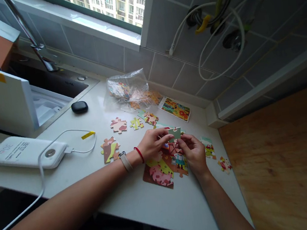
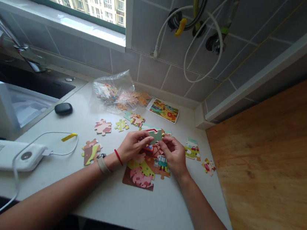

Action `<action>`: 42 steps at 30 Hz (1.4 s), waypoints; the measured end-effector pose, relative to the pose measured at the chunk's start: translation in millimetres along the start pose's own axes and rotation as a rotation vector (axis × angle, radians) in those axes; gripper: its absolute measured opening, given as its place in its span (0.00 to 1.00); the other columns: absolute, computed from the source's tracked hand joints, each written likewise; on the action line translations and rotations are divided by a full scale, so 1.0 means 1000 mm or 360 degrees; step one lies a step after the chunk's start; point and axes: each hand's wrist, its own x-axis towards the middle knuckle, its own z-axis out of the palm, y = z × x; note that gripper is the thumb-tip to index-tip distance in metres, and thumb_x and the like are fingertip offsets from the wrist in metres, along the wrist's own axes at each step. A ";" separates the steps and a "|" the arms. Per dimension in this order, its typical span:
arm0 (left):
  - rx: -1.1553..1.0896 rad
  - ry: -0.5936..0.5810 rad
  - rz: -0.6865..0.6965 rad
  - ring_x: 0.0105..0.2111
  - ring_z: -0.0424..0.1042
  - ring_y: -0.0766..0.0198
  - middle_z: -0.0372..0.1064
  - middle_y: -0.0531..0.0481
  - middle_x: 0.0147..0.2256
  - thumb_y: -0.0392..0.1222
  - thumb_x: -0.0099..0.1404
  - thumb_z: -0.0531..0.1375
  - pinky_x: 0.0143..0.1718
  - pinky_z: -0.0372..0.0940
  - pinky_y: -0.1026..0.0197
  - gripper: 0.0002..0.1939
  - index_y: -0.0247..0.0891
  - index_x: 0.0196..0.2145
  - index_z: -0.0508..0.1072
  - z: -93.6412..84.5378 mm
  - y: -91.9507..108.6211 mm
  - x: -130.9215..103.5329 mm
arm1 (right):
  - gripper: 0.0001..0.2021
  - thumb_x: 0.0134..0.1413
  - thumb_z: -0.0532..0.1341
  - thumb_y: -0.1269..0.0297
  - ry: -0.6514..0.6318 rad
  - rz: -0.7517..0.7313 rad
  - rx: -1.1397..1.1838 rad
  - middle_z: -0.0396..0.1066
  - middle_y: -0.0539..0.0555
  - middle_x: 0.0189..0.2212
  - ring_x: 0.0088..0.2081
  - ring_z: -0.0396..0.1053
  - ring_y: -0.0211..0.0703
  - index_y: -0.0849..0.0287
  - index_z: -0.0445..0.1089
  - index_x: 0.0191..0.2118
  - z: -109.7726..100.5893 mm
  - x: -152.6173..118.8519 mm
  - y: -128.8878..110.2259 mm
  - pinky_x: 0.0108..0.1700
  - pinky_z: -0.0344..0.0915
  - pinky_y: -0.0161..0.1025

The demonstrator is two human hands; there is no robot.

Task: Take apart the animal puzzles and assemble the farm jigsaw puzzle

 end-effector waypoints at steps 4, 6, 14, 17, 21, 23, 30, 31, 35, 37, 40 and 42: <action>-0.0105 0.0030 -0.0080 0.24 0.61 0.70 0.65 0.55 0.23 0.53 0.72 0.59 0.27 0.58 0.66 0.20 0.35 0.28 0.72 -0.002 0.001 0.002 | 0.17 0.49 0.74 0.49 -0.0123 -0.0015 -0.0014 0.76 0.50 0.25 0.26 0.73 0.40 0.57 0.75 0.31 0.001 -0.004 -0.004 0.30 0.72 0.37; -0.0118 0.0018 -0.0103 0.23 0.60 0.70 0.63 0.56 0.22 0.53 0.72 0.58 0.26 0.58 0.66 0.21 0.36 0.27 0.70 -0.003 0.001 0.003 | 0.17 0.52 0.72 0.48 -0.0171 0.0006 0.0005 0.76 0.51 0.26 0.26 0.74 0.41 0.57 0.75 0.32 0.000 -0.005 -0.004 0.31 0.73 0.38; 0.0268 -0.0123 0.0100 0.23 0.56 0.69 0.57 0.58 0.22 0.48 0.75 0.53 0.26 0.53 0.64 0.20 0.39 0.26 0.61 -0.004 0.002 -0.001 | 0.13 0.57 0.70 0.55 -0.0058 -0.0194 -0.0045 0.74 0.48 0.29 0.28 0.73 0.38 0.54 0.73 0.44 0.004 -0.009 -0.006 0.31 0.73 0.35; 0.0363 -0.0204 0.0170 0.23 0.56 0.68 0.57 0.58 0.22 0.47 0.76 0.52 0.27 0.54 0.64 0.20 0.39 0.26 0.61 -0.003 -0.001 -0.002 | 0.10 0.57 0.70 0.58 -0.0151 -0.0292 -0.0165 0.74 0.49 0.31 0.29 0.73 0.38 0.54 0.74 0.42 -0.002 -0.009 -0.009 0.32 0.73 0.35; 0.0552 -0.0198 0.0282 0.29 0.66 0.64 0.68 0.52 0.29 0.47 0.77 0.52 0.34 0.63 0.61 0.17 0.39 0.32 0.69 -0.004 -0.005 -0.002 | 0.09 0.54 0.72 0.57 -0.0112 -0.0342 -0.0310 0.77 0.51 0.31 0.30 0.75 0.41 0.56 0.78 0.35 -0.036 0.005 -0.014 0.34 0.74 0.37; 0.0696 -0.0213 0.0389 0.39 0.71 0.58 0.73 0.46 0.38 0.45 0.76 0.54 0.43 0.67 0.56 0.11 0.39 0.40 0.73 -0.005 -0.007 -0.003 | 0.12 0.53 0.72 0.54 0.0325 -0.0320 -0.0247 0.77 0.50 0.27 0.27 0.73 0.39 0.57 0.78 0.36 -0.061 0.016 -0.012 0.30 0.72 0.35; 0.0840 -0.0308 0.0495 0.50 0.71 0.52 0.72 0.42 0.50 0.37 0.69 0.61 0.55 0.67 0.46 0.07 0.40 0.44 0.78 -0.003 -0.014 -0.006 | 0.23 0.47 0.72 0.45 0.0517 -0.0092 -0.0549 0.82 0.59 0.34 0.31 0.77 0.46 0.62 0.82 0.37 -0.101 0.023 0.021 0.30 0.73 0.39; 0.0834 -0.0315 0.0492 0.50 0.71 0.52 0.73 0.43 0.50 0.37 0.70 0.61 0.55 0.67 0.47 0.07 0.40 0.43 0.78 -0.003 -0.015 -0.005 | 0.23 0.48 0.72 0.45 0.0443 -0.0072 -0.0602 0.82 0.60 0.36 0.31 0.77 0.46 0.62 0.82 0.39 -0.099 0.021 0.024 0.30 0.74 0.39; 0.0804 -0.0309 0.0473 0.48 0.72 0.54 0.75 0.44 0.47 0.39 0.71 0.60 0.53 0.67 0.49 0.07 0.40 0.42 0.79 -0.002 -0.019 -0.004 | 0.25 0.51 0.70 0.45 0.0278 -0.0044 -0.0693 0.82 0.61 0.38 0.29 0.76 0.45 0.62 0.83 0.44 -0.088 0.017 0.026 0.24 0.72 0.37; 0.0796 -0.0307 0.0466 0.48 0.72 0.54 0.75 0.44 0.47 0.39 0.71 0.60 0.53 0.67 0.50 0.07 0.40 0.42 0.79 -0.002 -0.020 -0.003 | 0.23 0.52 0.70 0.46 0.0260 -0.0078 -0.0716 0.82 0.61 0.38 0.30 0.76 0.45 0.62 0.83 0.43 -0.086 0.017 0.025 0.24 0.72 0.36; 0.0804 -0.0319 0.0446 0.47 0.73 0.54 0.75 0.45 0.46 0.39 0.71 0.60 0.52 0.67 0.51 0.07 0.40 0.42 0.79 -0.002 -0.020 -0.003 | 0.22 0.51 0.71 0.47 0.0278 -0.0108 -0.0693 0.82 0.59 0.35 0.30 0.76 0.44 0.62 0.82 0.41 -0.086 0.017 0.023 0.26 0.73 0.35; 0.0815 -0.0336 0.0435 0.47 0.73 0.55 0.75 0.45 0.45 0.39 0.71 0.60 0.51 0.67 0.52 0.07 0.40 0.41 0.79 -0.003 -0.019 -0.003 | 0.22 0.49 0.72 0.46 0.0303 -0.0072 -0.0637 0.80 0.58 0.34 0.28 0.75 0.43 0.62 0.82 0.40 -0.085 0.016 0.022 0.25 0.72 0.36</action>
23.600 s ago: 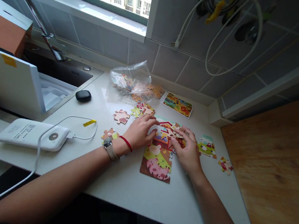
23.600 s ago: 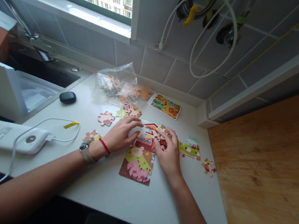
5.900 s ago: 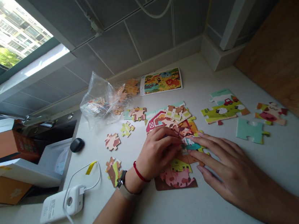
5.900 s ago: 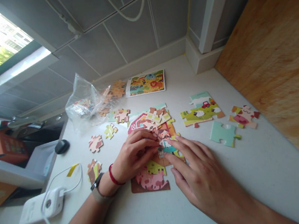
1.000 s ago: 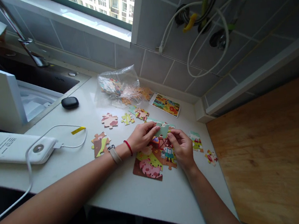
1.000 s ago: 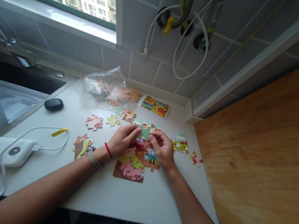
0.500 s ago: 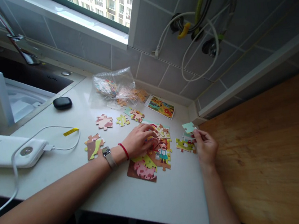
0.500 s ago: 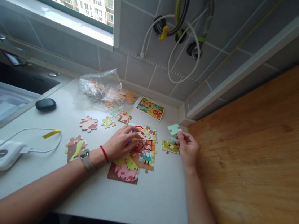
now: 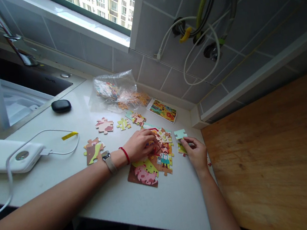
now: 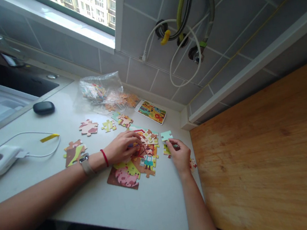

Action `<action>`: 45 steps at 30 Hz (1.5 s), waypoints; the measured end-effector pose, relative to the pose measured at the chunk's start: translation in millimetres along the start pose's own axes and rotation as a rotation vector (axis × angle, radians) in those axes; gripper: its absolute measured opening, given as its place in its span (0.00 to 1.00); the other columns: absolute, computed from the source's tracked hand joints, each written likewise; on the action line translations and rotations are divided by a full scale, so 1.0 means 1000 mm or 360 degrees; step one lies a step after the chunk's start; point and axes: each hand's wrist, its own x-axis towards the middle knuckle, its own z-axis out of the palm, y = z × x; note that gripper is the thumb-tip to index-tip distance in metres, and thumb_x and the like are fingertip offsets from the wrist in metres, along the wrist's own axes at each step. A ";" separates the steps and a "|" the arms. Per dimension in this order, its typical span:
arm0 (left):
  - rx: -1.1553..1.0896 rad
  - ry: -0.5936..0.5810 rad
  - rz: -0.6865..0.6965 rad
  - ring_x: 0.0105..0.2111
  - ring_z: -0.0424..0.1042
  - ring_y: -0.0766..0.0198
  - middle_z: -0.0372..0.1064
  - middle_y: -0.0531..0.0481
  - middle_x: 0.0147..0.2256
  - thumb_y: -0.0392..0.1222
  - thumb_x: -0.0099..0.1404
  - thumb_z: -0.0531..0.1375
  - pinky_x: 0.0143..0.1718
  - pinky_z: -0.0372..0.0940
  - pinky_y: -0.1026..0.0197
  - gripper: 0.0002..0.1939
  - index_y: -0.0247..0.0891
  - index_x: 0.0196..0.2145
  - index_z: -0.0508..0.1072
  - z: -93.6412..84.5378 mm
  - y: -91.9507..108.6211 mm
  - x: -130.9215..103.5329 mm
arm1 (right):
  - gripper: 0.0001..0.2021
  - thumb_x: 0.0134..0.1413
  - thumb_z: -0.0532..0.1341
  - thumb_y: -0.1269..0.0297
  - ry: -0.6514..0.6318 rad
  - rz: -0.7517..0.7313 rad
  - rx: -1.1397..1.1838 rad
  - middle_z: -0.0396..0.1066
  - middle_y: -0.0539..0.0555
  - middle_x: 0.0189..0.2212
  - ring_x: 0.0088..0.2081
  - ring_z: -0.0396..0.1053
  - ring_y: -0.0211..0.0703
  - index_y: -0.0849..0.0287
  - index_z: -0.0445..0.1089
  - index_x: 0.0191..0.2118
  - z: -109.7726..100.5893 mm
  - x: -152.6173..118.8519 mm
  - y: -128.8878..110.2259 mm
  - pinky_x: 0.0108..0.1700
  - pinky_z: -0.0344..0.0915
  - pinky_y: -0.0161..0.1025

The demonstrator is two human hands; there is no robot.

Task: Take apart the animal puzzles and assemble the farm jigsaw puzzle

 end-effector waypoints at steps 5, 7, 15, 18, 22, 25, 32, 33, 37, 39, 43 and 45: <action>0.0000 -0.0023 0.0006 0.45 0.73 0.55 0.75 0.44 0.44 0.39 0.72 0.58 0.49 0.66 0.52 0.09 0.38 0.40 0.79 -0.003 0.002 0.001 | 0.22 0.46 0.73 0.48 0.0128 0.0045 0.0187 0.78 0.56 0.33 0.29 0.74 0.43 0.61 0.78 0.39 0.001 0.002 -0.001 0.25 0.72 0.37; -0.0007 -0.0015 0.0011 0.44 0.72 0.55 0.75 0.44 0.44 0.38 0.71 0.58 0.49 0.66 0.53 0.08 0.38 0.40 0.79 -0.003 0.003 0.001 | 0.20 0.45 0.73 0.51 0.0222 -0.0009 0.0258 0.77 0.55 0.33 0.34 0.75 0.44 0.61 0.76 0.38 0.001 0.005 0.002 0.31 0.74 0.38; -0.0003 0.0001 0.0002 0.44 0.73 0.56 0.76 0.45 0.43 0.40 0.72 0.59 0.48 0.66 0.54 0.08 0.39 0.39 0.79 -0.001 0.001 0.001 | 0.11 0.47 0.68 0.57 0.0248 0.0194 0.0666 0.73 0.48 0.32 0.29 0.75 0.39 0.57 0.73 0.34 -0.003 0.007 0.009 0.32 0.76 0.39; -0.0003 0.0011 -0.0002 0.44 0.73 0.56 0.76 0.44 0.43 0.39 0.71 0.60 0.47 0.66 0.54 0.07 0.39 0.38 0.79 -0.001 0.001 0.000 | 0.09 0.47 0.68 0.58 0.0225 0.0252 0.0840 0.69 0.45 0.29 0.27 0.74 0.39 0.56 0.70 0.30 -0.006 0.006 0.005 0.31 0.77 0.41; -0.0007 0.0017 0.0015 0.43 0.73 0.56 0.76 0.44 0.42 0.39 0.71 0.59 0.47 0.67 0.54 0.08 0.39 0.38 0.78 -0.002 0.003 0.001 | 0.13 0.44 0.71 0.59 0.0206 0.0278 0.0985 0.69 0.43 0.32 0.29 0.74 0.37 0.53 0.68 0.35 -0.007 0.004 -0.007 0.32 0.78 0.40; -0.0028 0.0010 0.0024 0.44 0.73 0.56 0.76 0.45 0.42 0.38 0.71 0.59 0.48 0.67 0.53 0.07 0.39 0.38 0.78 -0.004 0.006 0.001 | 0.21 0.43 0.75 0.59 0.0107 0.0277 0.0986 0.71 0.43 0.35 0.29 0.72 0.34 0.51 0.69 0.43 -0.005 0.001 -0.014 0.32 0.76 0.35; -0.0177 0.0005 0.0096 0.45 0.74 0.56 0.77 0.45 0.43 0.38 0.73 0.58 0.50 0.68 0.53 0.07 0.40 0.44 0.77 -0.007 0.015 0.001 | 0.19 0.48 0.75 0.51 -0.0448 0.0266 0.0659 0.81 0.54 0.33 0.32 0.77 0.41 0.56 0.77 0.43 0.005 -0.012 -0.020 0.34 0.74 0.35; -0.0194 -0.0011 0.0094 0.44 0.74 0.57 0.77 0.46 0.42 0.39 0.73 0.58 0.49 0.68 0.54 0.07 0.40 0.44 0.76 -0.007 0.015 0.001 | 0.20 0.48 0.76 0.51 -0.0529 0.0254 0.0634 0.82 0.54 0.33 0.33 0.79 0.42 0.56 0.77 0.43 0.006 -0.014 -0.022 0.35 0.75 0.36; -0.0203 -0.0128 0.0090 0.41 0.76 0.59 0.78 0.47 0.41 0.45 0.73 0.61 0.43 0.68 0.59 0.09 0.41 0.47 0.77 -0.007 0.017 -0.001 | 0.22 0.46 0.77 0.52 -0.0777 0.0244 0.0610 0.83 0.55 0.35 0.39 0.82 0.49 0.54 0.76 0.44 0.014 -0.023 -0.031 0.39 0.77 0.41; -0.0199 -0.0193 0.0127 0.39 0.76 0.60 0.78 0.47 0.39 0.46 0.71 0.64 0.41 0.67 0.60 0.10 0.41 0.47 0.77 -0.007 0.019 -0.001 | 0.22 0.47 0.76 0.53 -0.0878 0.0235 0.0626 0.83 0.55 0.37 0.41 0.82 0.50 0.54 0.75 0.46 0.017 -0.026 -0.034 0.40 0.78 0.41; -0.0158 -0.0257 0.0165 0.37 0.75 0.60 0.78 0.48 0.36 0.45 0.69 0.66 0.39 0.66 0.61 0.08 0.41 0.44 0.78 -0.006 0.020 -0.001 | 0.22 0.49 0.76 0.56 -0.0943 0.0181 0.0695 0.83 0.54 0.38 0.42 0.81 0.47 0.53 0.74 0.49 0.020 -0.029 -0.035 0.41 0.78 0.40; -0.0129 -0.0249 0.0138 0.38 0.76 0.59 0.77 0.48 0.37 0.44 0.69 0.66 0.39 0.67 0.61 0.08 0.41 0.43 0.78 -0.005 0.019 -0.001 | 0.22 0.49 0.76 0.57 -0.0906 0.0137 0.0721 0.82 0.54 0.38 0.42 0.81 0.46 0.52 0.74 0.49 0.020 -0.028 -0.036 0.42 0.77 0.41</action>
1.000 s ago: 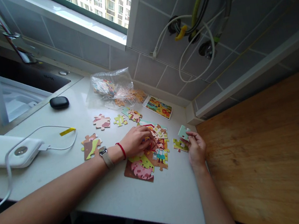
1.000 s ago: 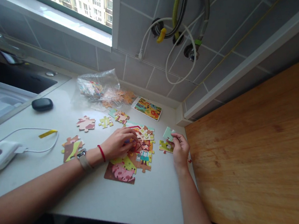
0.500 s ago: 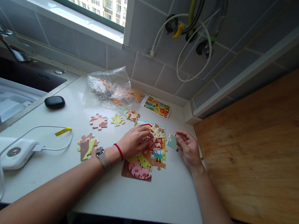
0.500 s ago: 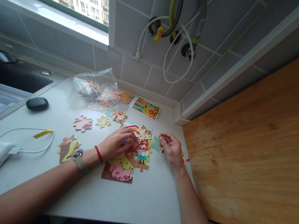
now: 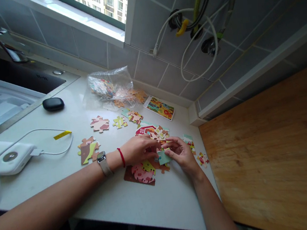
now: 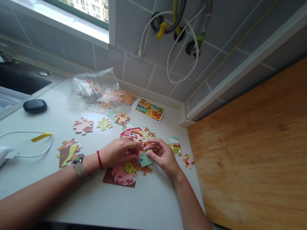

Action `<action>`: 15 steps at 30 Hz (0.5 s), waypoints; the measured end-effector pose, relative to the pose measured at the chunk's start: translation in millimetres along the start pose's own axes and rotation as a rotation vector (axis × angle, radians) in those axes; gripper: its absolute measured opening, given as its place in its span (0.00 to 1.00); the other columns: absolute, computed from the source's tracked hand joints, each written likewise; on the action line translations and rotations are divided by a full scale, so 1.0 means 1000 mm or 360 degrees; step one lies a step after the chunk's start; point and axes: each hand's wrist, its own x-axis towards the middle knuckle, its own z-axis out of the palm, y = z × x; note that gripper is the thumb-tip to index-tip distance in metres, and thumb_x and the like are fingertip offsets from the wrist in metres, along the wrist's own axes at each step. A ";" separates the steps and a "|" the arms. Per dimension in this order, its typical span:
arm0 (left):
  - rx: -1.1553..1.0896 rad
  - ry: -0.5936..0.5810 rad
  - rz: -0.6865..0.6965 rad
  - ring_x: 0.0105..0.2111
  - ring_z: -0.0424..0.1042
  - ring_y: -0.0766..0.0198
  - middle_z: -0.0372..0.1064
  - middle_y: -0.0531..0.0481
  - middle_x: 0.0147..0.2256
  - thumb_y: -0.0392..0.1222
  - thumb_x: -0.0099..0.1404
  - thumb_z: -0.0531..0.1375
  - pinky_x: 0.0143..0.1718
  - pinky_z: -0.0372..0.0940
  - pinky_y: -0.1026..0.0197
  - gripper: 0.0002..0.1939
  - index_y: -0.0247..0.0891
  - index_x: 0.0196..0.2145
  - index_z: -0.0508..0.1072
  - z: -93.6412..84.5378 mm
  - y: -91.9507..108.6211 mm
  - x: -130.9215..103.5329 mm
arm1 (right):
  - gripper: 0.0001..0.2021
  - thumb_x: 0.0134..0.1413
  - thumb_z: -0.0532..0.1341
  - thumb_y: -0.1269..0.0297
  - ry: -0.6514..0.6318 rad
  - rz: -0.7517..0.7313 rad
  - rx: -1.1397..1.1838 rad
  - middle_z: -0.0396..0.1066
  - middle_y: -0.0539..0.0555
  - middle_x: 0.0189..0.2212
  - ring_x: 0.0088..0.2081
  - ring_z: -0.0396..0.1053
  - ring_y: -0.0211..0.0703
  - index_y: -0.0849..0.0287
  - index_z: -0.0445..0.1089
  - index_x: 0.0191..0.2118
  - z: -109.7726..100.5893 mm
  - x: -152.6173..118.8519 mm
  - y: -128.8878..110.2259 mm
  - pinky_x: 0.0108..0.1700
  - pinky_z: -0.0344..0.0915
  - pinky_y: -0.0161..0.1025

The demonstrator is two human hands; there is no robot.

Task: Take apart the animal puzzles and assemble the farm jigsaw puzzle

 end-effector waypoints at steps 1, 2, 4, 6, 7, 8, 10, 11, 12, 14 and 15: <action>0.0003 0.0008 -0.0012 0.38 0.76 0.59 0.78 0.48 0.37 0.44 0.69 0.66 0.39 0.67 0.61 0.08 0.41 0.44 0.78 0.001 -0.001 0.000 | 0.22 0.48 0.76 0.57 0.0016 -0.0021 -0.0001 0.82 0.53 0.38 0.42 0.80 0.46 0.52 0.74 0.48 0.000 0.000 0.000 0.43 0.77 0.41; 0.0000 0.0016 -0.0018 0.38 0.76 0.59 0.78 0.48 0.38 0.44 0.68 0.66 0.40 0.67 0.60 0.09 0.41 0.45 0.78 0.001 -0.001 0.000 | 0.22 0.48 0.76 0.57 0.0030 -0.0030 -0.0004 0.82 0.53 0.38 0.42 0.80 0.46 0.52 0.74 0.48 0.001 0.001 -0.001 0.44 0.77 0.42; -0.0008 0.0024 -0.0015 0.39 0.76 0.59 0.78 0.48 0.39 0.42 0.67 0.67 0.40 0.67 0.60 0.13 0.42 0.49 0.77 0.002 -0.002 0.000 | 0.22 0.46 0.77 0.57 0.0049 -0.0013 -0.0007 0.81 0.52 0.37 0.42 0.80 0.46 0.52 0.75 0.47 0.002 0.001 0.000 0.44 0.77 0.42; -0.0009 0.0003 -0.0002 0.38 0.76 0.59 0.78 0.49 0.39 0.39 0.67 0.67 0.40 0.67 0.60 0.15 0.42 0.51 0.76 0.002 -0.003 0.000 | 0.23 0.45 0.78 0.57 0.0056 0.0021 -0.0002 0.81 0.52 0.36 0.41 0.80 0.45 0.53 0.76 0.47 0.003 0.002 0.001 0.44 0.77 0.41; -0.0008 -0.0014 0.0002 0.37 0.76 0.60 0.78 0.49 0.38 0.38 0.67 0.67 0.39 0.67 0.61 0.14 0.42 0.51 0.77 0.002 -0.003 0.000 | 0.22 0.45 0.78 0.57 0.0057 0.0035 0.0000 0.81 0.52 0.36 0.41 0.80 0.45 0.53 0.76 0.47 0.004 0.002 0.001 0.44 0.77 0.40; -0.0006 -0.0028 0.0002 0.36 0.75 0.60 0.78 0.50 0.37 0.38 0.67 0.67 0.39 0.67 0.61 0.13 0.42 0.49 0.77 0.002 -0.002 0.000 | 0.22 0.45 0.78 0.57 0.0058 0.0043 0.0002 0.81 0.52 0.36 0.40 0.79 0.44 0.53 0.76 0.46 0.004 0.002 0.002 0.44 0.77 0.40; 0.0002 -0.0025 -0.0022 0.36 0.75 0.60 0.78 0.50 0.36 0.39 0.68 0.66 0.38 0.66 0.61 0.09 0.42 0.46 0.78 0.002 -0.002 0.000 | 0.21 0.45 0.77 0.56 0.0070 0.0035 0.0000 0.81 0.52 0.36 0.40 0.79 0.44 0.53 0.77 0.46 0.004 0.002 0.003 0.44 0.77 0.41; 0.0004 -0.0015 -0.0044 0.36 0.76 0.60 0.78 0.50 0.36 0.39 0.68 0.66 0.38 0.66 0.61 0.07 0.41 0.44 0.78 0.001 -0.002 0.000 | 0.21 0.46 0.77 0.56 0.0081 0.0021 -0.0008 0.81 0.52 0.36 0.39 0.79 0.44 0.53 0.77 0.46 0.004 0.003 0.003 0.44 0.76 0.41; 0.0001 -0.0007 -0.0072 0.36 0.76 0.60 0.78 0.49 0.36 0.40 0.68 0.65 0.38 0.66 0.62 0.06 0.41 0.43 0.78 0.001 -0.001 0.000 | 0.20 0.47 0.77 0.56 0.0091 0.0006 -0.0023 0.81 0.52 0.36 0.39 0.78 0.44 0.53 0.77 0.45 0.003 0.003 0.004 0.44 0.76 0.41; -0.0031 0.0004 -0.0143 0.35 0.75 0.61 0.78 0.50 0.36 0.39 0.69 0.65 0.37 0.65 0.62 0.03 0.40 0.41 0.77 0.001 -0.001 0.000 | 0.18 0.48 0.76 0.55 0.0096 -0.0022 -0.0072 0.80 0.53 0.37 0.38 0.77 0.44 0.53 0.78 0.45 0.001 0.003 0.006 0.41 0.76 0.40; -0.0057 0.0012 -0.0182 0.34 0.75 0.62 0.78 0.51 0.35 0.39 0.69 0.65 0.36 0.64 0.63 0.03 0.39 0.40 0.77 0.002 -0.002 -0.001 | 0.18 0.48 0.76 0.54 0.0089 -0.0032 -0.0106 0.80 0.54 0.39 0.38 0.77 0.44 0.53 0.78 0.44 0.001 0.003 0.006 0.40 0.75 0.39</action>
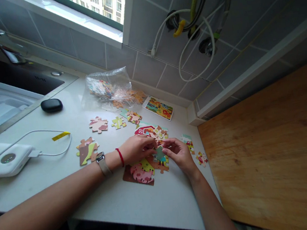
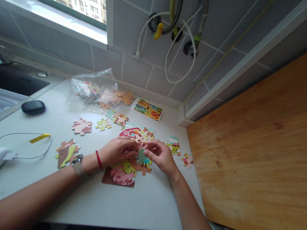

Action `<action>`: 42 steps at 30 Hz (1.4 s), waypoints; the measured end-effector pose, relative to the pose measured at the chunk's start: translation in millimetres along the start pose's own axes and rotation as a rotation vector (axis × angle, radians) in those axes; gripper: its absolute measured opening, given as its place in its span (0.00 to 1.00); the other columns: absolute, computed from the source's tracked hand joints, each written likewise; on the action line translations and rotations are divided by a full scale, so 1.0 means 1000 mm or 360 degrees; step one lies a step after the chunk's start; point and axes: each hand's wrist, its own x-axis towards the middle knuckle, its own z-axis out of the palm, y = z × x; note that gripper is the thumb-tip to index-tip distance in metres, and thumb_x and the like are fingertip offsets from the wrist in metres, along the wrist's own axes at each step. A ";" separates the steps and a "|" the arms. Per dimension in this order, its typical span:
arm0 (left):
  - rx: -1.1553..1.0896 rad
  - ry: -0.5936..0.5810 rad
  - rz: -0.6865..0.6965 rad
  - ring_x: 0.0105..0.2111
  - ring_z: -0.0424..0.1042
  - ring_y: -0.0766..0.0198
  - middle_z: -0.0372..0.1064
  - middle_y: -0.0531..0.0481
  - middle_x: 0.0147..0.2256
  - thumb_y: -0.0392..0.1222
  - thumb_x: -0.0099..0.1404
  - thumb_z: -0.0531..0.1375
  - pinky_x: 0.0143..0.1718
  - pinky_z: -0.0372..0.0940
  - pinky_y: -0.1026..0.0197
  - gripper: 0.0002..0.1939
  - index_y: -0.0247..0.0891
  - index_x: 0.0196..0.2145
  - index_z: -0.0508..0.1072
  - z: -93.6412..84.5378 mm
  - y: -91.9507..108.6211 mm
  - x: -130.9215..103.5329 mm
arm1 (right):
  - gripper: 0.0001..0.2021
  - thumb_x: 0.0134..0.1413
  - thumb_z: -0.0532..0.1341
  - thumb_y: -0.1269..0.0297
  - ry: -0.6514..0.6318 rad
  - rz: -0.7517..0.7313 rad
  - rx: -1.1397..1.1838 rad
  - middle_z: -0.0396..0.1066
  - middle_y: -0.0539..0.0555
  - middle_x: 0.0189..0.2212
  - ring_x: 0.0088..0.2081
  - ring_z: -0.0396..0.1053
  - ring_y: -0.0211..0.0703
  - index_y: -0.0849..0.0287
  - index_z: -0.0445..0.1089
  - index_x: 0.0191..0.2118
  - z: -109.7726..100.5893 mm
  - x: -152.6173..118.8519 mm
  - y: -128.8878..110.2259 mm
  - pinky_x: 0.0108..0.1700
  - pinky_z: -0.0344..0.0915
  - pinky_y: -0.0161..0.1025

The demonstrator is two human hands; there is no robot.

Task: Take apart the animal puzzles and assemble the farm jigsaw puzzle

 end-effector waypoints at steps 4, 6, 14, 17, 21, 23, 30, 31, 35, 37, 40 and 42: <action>-0.0140 0.0089 -0.0107 0.29 0.72 0.65 0.77 0.53 0.31 0.41 0.68 0.66 0.32 0.62 0.64 0.05 0.38 0.36 0.74 0.002 -0.002 0.000 | 0.16 0.51 0.74 0.55 -0.0038 -0.0033 -0.0158 0.79 0.54 0.40 0.32 0.73 0.40 0.53 0.79 0.44 0.000 -0.002 0.002 0.35 0.71 0.36; -0.0212 0.0100 -0.0103 0.28 0.72 0.66 0.77 0.53 0.30 0.42 0.68 0.66 0.32 0.62 0.64 0.07 0.38 0.35 0.74 0.002 -0.002 0.000 | 0.15 0.53 0.73 0.55 -0.0027 -0.0056 -0.0207 0.78 0.54 0.38 0.32 0.72 0.40 0.53 0.79 0.45 -0.003 -0.002 0.000 0.36 0.71 0.37; -0.0061 -0.0065 0.0062 0.36 0.75 0.61 0.79 0.48 0.37 0.47 0.74 0.59 0.39 0.65 0.61 0.11 0.39 0.40 0.77 0.000 0.000 0.001 | 0.18 0.59 0.65 0.49 0.0955 -0.0307 -0.0544 0.79 0.57 0.43 0.43 0.74 0.46 0.58 0.81 0.45 -0.080 0.014 0.020 0.46 0.71 0.41; 0.0000 -0.0059 0.0130 0.36 0.74 0.61 0.78 0.48 0.36 0.44 0.75 0.58 0.38 0.65 0.61 0.10 0.38 0.39 0.77 0.000 0.000 0.001 | 0.25 0.53 0.67 0.44 0.1058 -0.0139 -0.0588 0.80 0.59 0.37 0.34 0.73 0.45 0.62 0.81 0.45 -0.093 0.026 0.035 0.36 0.71 0.40; -0.0009 -0.0058 0.0122 0.35 0.74 0.61 0.78 0.48 0.36 0.44 0.75 0.57 0.38 0.64 0.61 0.11 0.38 0.38 0.76 0.000 0.000 0.001 | 0.27 0.47 0.70 0.41 0.0908 -0.0070 -0.0576 0.80 0.58 0.32 0.30 0.72 0.45 0.64 0.82 0.40 -0.085 0.037 0.042 0.32 0.69 0.40; -0.0022 -0.0060 0.0107 0.34 0.74 0.62 0.78 0.48 0.36 0.44 0.75 0.57 0.37 0.64 0.62 0.11 0.38 0.38 0.77 -0.001 0.001 0.002 | 0.28 0.45 0.70 0.41 0.0901 -0.0083 -0.0565 0.80 0.59 0.31 0.31 0.73 0.46 0.64 0.82 0.39 -0.081 0.040 0.041 0.34 0.70 0.41; 0.0008 -0.0053 0.0136 0.34 0.73 0.62 0.77 0.48 0.34 0.44 0.76 0.56 0.37 0.64 0.62 0.12 0.38 0.37 0.76 -0.001 0.002 0.002 | 0.27 0.47 0.69 0.40 0.0815 -0.0100 -0.0574 0.81 0.60 0.33 0.32 0.75 0.47 0.62 0.82 0.38 -0.079 0.039 0.040 0.34 0.72 0.42; 0.0011 -0.0054 0.0132 0.34 0.73 0.62 0.76 0.48 0.34 0.44 0.76 0.56 0.37 0.64 0.62 0.12 0.38 0.37 0.76 -0.001 0.002 0.002 | 0.26 0.47 0.69 0.40 0.0793 -0.0104 -0.0593 0.81 0.59 0.32 0.31 0.75 0.47 0.62 0.82 0.38 -0.078 0.039 0.040 0.33 0.72 0.41; 0.0010 -0.0062 0.0122 0.35 0.73 0.61 0.77 0.48 0.35 0.44 0.76 0.56 0.38 0.64 0.61 0.12 0.38 0.37 0.76 0.000 0.001 0.002 | 0.22 0.50 0.69 0.44 0.0741 -0.0156 -0.0695 0.80 0.58 0.33 0.32 0.74 0.47 0.60 0.82 0.37 -0.075 0.037 0.038 0.35 0.71 0.42; 0.0009 -0.0065 0.0125 0.35 0.73 0.61 0.77 0.47 0.35 0.44 0.76 0.56 0.39 0.65 0.61 0.12 0.38 0.38 0.76 0.000 0.001 0.002 | 0.20 0.50 0.69 0.45 0.0732 -0.0192 -0.0747 0.80 0.59 0.36 0.36 0.75 0.48 0.59 0.81 0.37 -0.074 0.037 0.038 0.39 0.72 0.43; 0.0007 -0.0066 0.0114 0.35 0.73 0.61 0.77 0.47 0.35 0.45 0.76 0.56 0.39 0.64 0.61 0.12 0.38 0.38 0.76 -0.001 0.001 0.002 | 0.18 0.51 0.68 0.46 0.0723 -0.0227 -0.0802 0.80 0.59 0.38 0.39 0.76 0.50 0.58 0.81 0.36 -0.072 0.036 0.037 0.43 0.73 0.45; 0.0002 -0.0065 0.0099 0.35 0.73 0.62 0.77 0.47 0.35 0.45 0.76 0.56 0.38 0.64 0.61 0.13 0.38 0.38 0.76 -0.001 0.001 0.002 | 0.17 0.52 0.68 0.47 0.0710 -0.0254 -0.0847 0.80 0.60 0.39 0.41 0.76 0.51 0.57 0.81 0.37 -0.071 0.036 0.036 0.44 0.73 0.45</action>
